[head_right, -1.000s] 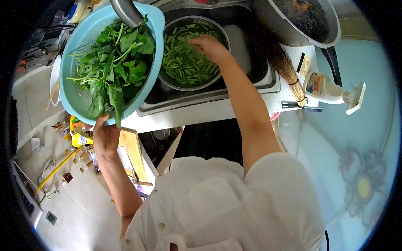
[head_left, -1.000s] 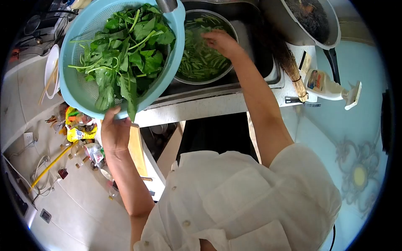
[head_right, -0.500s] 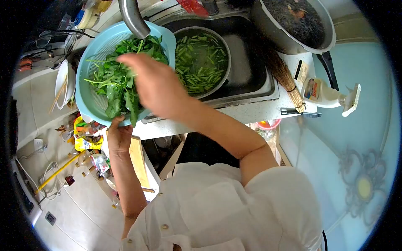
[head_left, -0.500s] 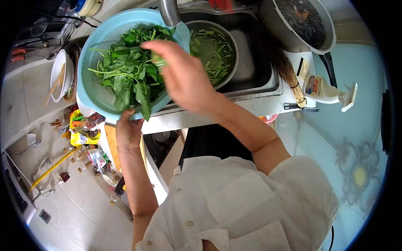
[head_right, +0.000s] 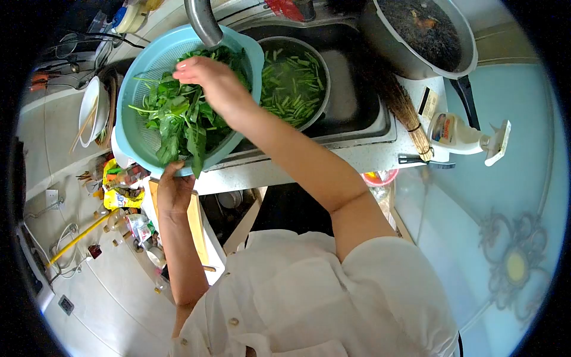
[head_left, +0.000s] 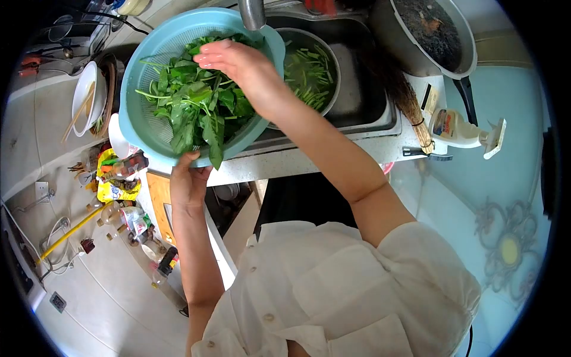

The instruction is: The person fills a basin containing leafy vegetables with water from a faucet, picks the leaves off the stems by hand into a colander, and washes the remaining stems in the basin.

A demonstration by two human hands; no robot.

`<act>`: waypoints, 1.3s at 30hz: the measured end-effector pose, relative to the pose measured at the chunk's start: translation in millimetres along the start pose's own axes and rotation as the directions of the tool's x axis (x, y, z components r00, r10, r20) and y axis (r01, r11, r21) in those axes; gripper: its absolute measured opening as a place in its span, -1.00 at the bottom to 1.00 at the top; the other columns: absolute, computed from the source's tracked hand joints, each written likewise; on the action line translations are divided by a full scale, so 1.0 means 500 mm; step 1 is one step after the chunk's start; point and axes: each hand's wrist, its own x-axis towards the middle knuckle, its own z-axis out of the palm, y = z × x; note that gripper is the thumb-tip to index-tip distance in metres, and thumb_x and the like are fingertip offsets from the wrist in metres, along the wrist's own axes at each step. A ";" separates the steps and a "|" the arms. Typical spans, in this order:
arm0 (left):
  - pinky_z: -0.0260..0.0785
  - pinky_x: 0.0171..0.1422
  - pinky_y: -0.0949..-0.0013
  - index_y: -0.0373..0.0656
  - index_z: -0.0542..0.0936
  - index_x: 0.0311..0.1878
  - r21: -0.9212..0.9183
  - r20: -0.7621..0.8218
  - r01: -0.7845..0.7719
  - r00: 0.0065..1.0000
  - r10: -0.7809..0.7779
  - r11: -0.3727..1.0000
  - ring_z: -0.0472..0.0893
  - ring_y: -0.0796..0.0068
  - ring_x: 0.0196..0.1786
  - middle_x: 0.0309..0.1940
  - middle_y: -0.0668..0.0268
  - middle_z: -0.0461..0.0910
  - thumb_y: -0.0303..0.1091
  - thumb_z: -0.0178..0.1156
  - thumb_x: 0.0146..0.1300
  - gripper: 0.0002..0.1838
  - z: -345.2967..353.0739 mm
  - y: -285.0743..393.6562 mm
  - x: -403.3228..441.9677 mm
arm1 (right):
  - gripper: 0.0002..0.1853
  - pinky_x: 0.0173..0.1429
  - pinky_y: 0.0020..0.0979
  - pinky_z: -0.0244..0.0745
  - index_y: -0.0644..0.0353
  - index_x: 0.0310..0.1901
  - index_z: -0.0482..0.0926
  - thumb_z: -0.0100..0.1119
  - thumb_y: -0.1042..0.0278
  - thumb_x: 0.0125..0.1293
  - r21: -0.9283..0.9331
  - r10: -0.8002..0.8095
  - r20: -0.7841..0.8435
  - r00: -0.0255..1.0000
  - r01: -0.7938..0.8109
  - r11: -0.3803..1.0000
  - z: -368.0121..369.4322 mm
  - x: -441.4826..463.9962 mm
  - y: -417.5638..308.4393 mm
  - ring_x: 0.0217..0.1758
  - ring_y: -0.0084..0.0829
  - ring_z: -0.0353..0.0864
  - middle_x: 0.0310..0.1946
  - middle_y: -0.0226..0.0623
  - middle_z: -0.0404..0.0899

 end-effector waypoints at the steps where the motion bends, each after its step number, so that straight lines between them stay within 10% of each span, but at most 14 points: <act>1: 0.53 -0.07 0.34 -0.19 0.44 -0.01 0.000 0.002 -0.001 1.000 0.001 1.000 0.58 0.39 -0.15 -0.15 0.28 0.54 -0.52 0.13 0.07 -0.64 0.000 0.001 0.002 | -0.60 0.24 -0.30 0.33 0.38 0.04 0.42 -0.23 0.20 0.43 0.123 0.080 -0.049 0.996 -0.074 0.990 -0.008 -0.007 -0.013 0.08 -0.29 0.51 -0.13 -0.07 0.56; 5: 0.53 -0.08 0.33 -0.19 0.44 0.00 -0.005 -0.006 0.005 1.000 -0.006 1.000 0.58 0.37 -0.15 -0.14 0.27 0.53 -0.53 0.13 0.07 -0.64 -0.001 0.003 0.001 | -0.65 -0.09 -0.44 0.40 0.28 -0.12 0.53 -0.19 0.18 0.42 0.269 0.104 0.025 0.994 -0.107 0.957 -0.067 -0.037 -0.032 -0.29 -0.46 0.50 -0.42 -0.30 0.52; 8: 0.52 -0.09 0.35 -0.17 0.46 -0.04 -0.018 -0.014 -0.008 1.000 0.008 1.000 0.58 0.39 -0.18 -0.18 0.30 0.55 -0.52 0.14 0.09 -0.69 0.003 0.014 -0.012 | -0.74 -0.44 -0.61 0.09 0.18 -0.43 0.56 -0.07 0.31 0.32 -0.219 -0.170 -0.346 0.923 0.097 0.971 -0.155 -0.065 -0.056 -0.56 -0.70 0.21 -0.65 -0.52 0.31; 10: 0.51 -0.11 0.37 -0.15 0.47 -0.09 -0.028 -0.010 -0.018 1.000 0.018 0.999 0.59 0.41 -0.22 -0.22 0.33 0.57 -0.52 0.14 0.11 -0.74 0.004 0.022 -0.013 | -0.75 -0.32 -0.55 0.29 0.21 -0.28 0.59 -0.03 0.25 0.35 -0.447 -0.201 -0.337 0.920 0.031 0.894 -0.219 -0.064 -0.031 -0.44 -0.61 0.41 -0.54 -0.42 0.45; 13: 0.45 -0.10 0.34 -0.12 0.44 0.03 0.026 -0.042 -0.061 0.997 0.062 0.998 0.57 0.40 -0.15 -0.14 0.31 0.55 -0.51 0.18 0.05 -0.59 -0.007 0.043 -0.018 | -0.52 0.01 -0.33 0.43 0.15 0.13 0.43 0.13 0.05 0.26 -0.820 -0.112 -0.329 0.938 -0.225 0.526 -0.355 -0.050 0.066 -0.01 -0.31 0.52 -0.06 -0.07 0.51; 15: 0.45 -0.08 0.33 -0.12 0.44 0.03 -0.015 -0.024 -0.083 0.996 0.083 0.996 0.57 0.39 -0.14 -0.14 0.32 0.55 -0.52 0.19 0.05 -0.59 -0.005 0.050 -0.022 | -0.09 0.28 -0.10 0.26 0.01 0.40 0.02 0.25 -0.12 0.10 -0.821 0.172 -0.569 0.804 -0.544 -0.175 -0.364 -0.045 0.111 0.35 -0.03 0.20 0.33 0.17 0.06; 22: 0.47 -0.11 0.35 -0.16 0.44 -0.01 -0.025 -0.037 -0.103 0.994 0.103 0.994 0.56 0.38 -0.13 -0.17 0.30 0.54 -0.52 0.15 0.12 -0.67 0.000 0.063 -0.023 | 0.03 0.35 0.03 0.09 0.01 0.40 0.00 0.36 -0.10 -0.07 -0.692 0.412 -0.641 0.648 -0.720 0.055 -0.372 -0.057 0.290 0.44 -0.03 0.00 0.37 0.10 -0.04; 24: 0.46 -0.07 0.32 -0.18 0.44 -0.02 -0.024 -0.050 -0.089 0.995 0.088 0.996 0.56 0.38 -0.14 -0.16 0.29 0.53 -0.52 0.15 0.12 -0.68 0.003 0.065 -0.028 | -0.12 0.35 -0.08 0.15 -0.02 0.36 0.13 0.34 0.06 0.00 -0.262 0.661 -0.503 0.557 -0.827 0.497 -0.408 -0.045 0.315 0.41 -0.05 0.06 0.36 0.02 0.04; 25: 0.46 -0.07 0.32 -0.18 0.44 -0.02 -0.026 -0.054 -0.088 0.995 0.087 0.996 0.56 0.38 -0.14 -0.16 0.29 0.53 -0.52 0.15 0.12 -0.68 0.001 0.064 -0.027 | -0.12 0.35 -0.08 0.15 -0.02 0.36 0.13 0.34 0.06 0.00 -0.263 0.663 -0.502 0.555 -0.828 0.494 -0.392 -0.042 0.283 0.41 -0.05 0.06 0.36 0.02 0.04; 28: 0.45 -0.04 0.31 -0.18 0.44 -0.02 -0.042 -0.038 -0.102 0.994 0.100 0.994 0.55 0.38 -0.15 -0.16 0.29 0.53 -0.52 0.15 0.12 -0.69 -0.005 0.060 -0.026 | -0.24 0.29 -0.14 0.23 -0.08 0.31 0.25 0.31 0.27 0.01 -0.055 0.635 -0.472 0.612 -0.739 0.672 -0.332 -0.058 0.170 0.35 -0.10 0.18 0.30 -0.04 0.19; 30: 0.46 -0.04 0.31 -0.19 0.44 -0.02 -0.055 -0.037 -0.082 0.996 0.080 0.995 0.56 0.37 -0.14 -0.17 0.28 0.54 -0.52 0.15 0.12 -0.68 -0.002 0.062 -0.022 | -0.25 0.33 -0.03 0.13 -0.17 0.32 0.24 0.27 0.29 0.02 -0.798 0.411 -0.285 0.866 -0.452 0.399 -0.333 -0.069 0.148 0.33 -0.12 0.20 0.27 -0.06 0.25; 32: 0.46 -0.06 0.32 -0.19 0.44 -0.03 -0.050 -0.043 -0.087 0.995 0.085 0.995 0.56 0.37 -0.13 -0.17 0.28 0.54 -0.52 0.16 0.11 -0.68 0.001 0.063 -0.022 | -0.33 0.37 0.08 -0.03 -0.15 0.27 0.34 0.22 0.31 0.03 -0.704 0.479 -0.308 0.822 -0.536 0.467 -0.311 -0.071 0.144 0.31 -0.13 0.20 0.23 -0.11 0.30; 34: 0.47 -0.07 0.32 -0.19 0.45 -0.03 -0.044 -0.046 -0.087 0.995 0.085 0.995 0.56 0.36 -0.13 -0.18 0.28 0.55 -0.52 0.17 0.11 -0.68 0.004 0.060 -0.019 | -0.42 0.42 0.08 -0.11 -0.13 0.24 0.36 0.17 0.23 0.12 -0.905 0.443 -0.312 0.841 -0.120 -0.408 -0.232 -0.072 0.151 0.40 -0.14 0.08 0.31 -0.09 0.17; 39: 0.48 -0.10 0.32 -0.18 0.45 -0.04 -0.055 -0.030 -0.070 0.997 0.068 0.996 0.57 0.36 -0.14 -0.18 0.28 0.56 -0.52 0.18 0.10 -0.68 0.003 0.060 -0.014 | -0.58 0.46 -0.04 -0.17 -0.10 0.08 0.55 0.16 0.38 0.13 -0.862 0.556 0.220 0.802 0.426 -0.274 -0.323 -0.069 0.244 0.40 -0.14 0.04 0.31 -0.13 0.17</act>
